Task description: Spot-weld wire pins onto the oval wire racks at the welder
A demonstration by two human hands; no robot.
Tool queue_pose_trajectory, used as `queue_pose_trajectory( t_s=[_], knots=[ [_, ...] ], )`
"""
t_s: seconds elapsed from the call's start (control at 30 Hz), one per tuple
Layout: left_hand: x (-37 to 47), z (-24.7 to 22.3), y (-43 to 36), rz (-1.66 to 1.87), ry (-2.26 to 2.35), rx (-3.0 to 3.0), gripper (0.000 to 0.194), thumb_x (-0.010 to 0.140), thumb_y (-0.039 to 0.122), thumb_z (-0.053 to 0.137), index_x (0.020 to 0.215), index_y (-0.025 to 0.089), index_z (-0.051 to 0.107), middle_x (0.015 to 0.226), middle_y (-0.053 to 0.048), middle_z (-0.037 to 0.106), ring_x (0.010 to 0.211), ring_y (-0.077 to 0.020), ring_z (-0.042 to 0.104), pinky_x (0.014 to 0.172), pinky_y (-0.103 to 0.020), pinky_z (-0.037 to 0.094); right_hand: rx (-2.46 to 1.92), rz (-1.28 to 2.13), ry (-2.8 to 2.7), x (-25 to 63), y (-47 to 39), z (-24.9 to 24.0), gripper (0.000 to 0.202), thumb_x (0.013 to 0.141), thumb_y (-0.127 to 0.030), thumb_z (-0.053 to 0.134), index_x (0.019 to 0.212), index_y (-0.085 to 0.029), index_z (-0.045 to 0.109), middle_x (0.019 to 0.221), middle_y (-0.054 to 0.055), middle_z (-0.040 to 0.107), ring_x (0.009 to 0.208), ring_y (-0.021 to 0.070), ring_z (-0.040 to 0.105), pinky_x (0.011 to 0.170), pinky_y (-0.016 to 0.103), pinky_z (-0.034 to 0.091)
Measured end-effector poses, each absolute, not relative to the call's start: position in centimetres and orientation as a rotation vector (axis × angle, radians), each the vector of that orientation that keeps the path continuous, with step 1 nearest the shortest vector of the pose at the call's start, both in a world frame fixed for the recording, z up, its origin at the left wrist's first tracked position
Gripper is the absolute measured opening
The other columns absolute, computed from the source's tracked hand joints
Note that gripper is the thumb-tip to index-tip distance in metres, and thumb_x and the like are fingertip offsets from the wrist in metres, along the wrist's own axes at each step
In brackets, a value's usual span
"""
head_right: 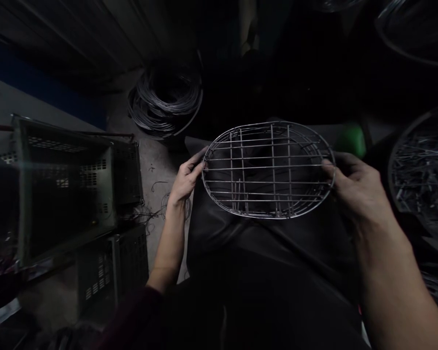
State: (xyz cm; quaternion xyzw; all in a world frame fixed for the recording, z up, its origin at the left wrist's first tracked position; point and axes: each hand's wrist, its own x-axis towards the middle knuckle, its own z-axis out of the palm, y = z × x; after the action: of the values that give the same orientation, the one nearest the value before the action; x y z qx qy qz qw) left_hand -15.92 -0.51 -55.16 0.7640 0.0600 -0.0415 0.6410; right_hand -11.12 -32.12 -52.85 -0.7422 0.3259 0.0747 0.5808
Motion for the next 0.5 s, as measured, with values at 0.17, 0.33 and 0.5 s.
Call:
queue_pose_trajectory(
  t_s=[0.17, 0.33, 0.5],
  knots=[
    [-16.4, -54.9, -0.7, -0.113, 0.180, 1.737, 0.046, 0.093, 0.038, 0.055, 0.136, 0.022, 0.059, 0.139, -0.005, 0.062, 0.134, -0.0248, 0.054, 0.117, -0.041, 0.039, -1.843, 0.078, 0.657, -12.1, -31.3, -50.9, 0.049, 0.063, -0.044, 0.089, 0.103, -0.019, 0.075, 0.090, 0.006, 0.068, 0.085, 0.0186, 0.064, 0.095, 0.040, 0.052],
    [-16.0, -54.4, -0.7, -0.103, 0.175, 1.910, 0.040, 0.095, 0.031, 0.051, 0.133, 0.022, 0.062, 0.141, -0.003, 0.060, 0.138, -0.0226, 0.049, 0.121, -0.037, 0.034, -2.013, 0.130, 0.501, -12.8, -31.7, -50.3, 0.041, 0.082, -0.042, 0.075, 0.119, -0.024, 0.073, 0.105, 0.007, 0.070, 0.100, 0.0213, 0.065, 0.102, 0.041, 0.049],
    [-15.6, -53.9, -0.6, -0.162, 0.144, 2.042, 0.042, 0.094, 0.022, 0.050, 0.136, 0.022, 0.060, 0.137, -0.001, 0.063, 0.134, -0.0231, 0.054, 0.118, -0.038, 0.039, -2.138, 0.199, 0.587, -12.1, -32.8, -50.9, 0.033, 0.084, -0.032, 0.072, 0.117, -0.027, 0.073, 0.099, 0.007, 0.072, 0.072, 0.0143, 0.062, 0.087, 0.041, 0.053]
  ],
)
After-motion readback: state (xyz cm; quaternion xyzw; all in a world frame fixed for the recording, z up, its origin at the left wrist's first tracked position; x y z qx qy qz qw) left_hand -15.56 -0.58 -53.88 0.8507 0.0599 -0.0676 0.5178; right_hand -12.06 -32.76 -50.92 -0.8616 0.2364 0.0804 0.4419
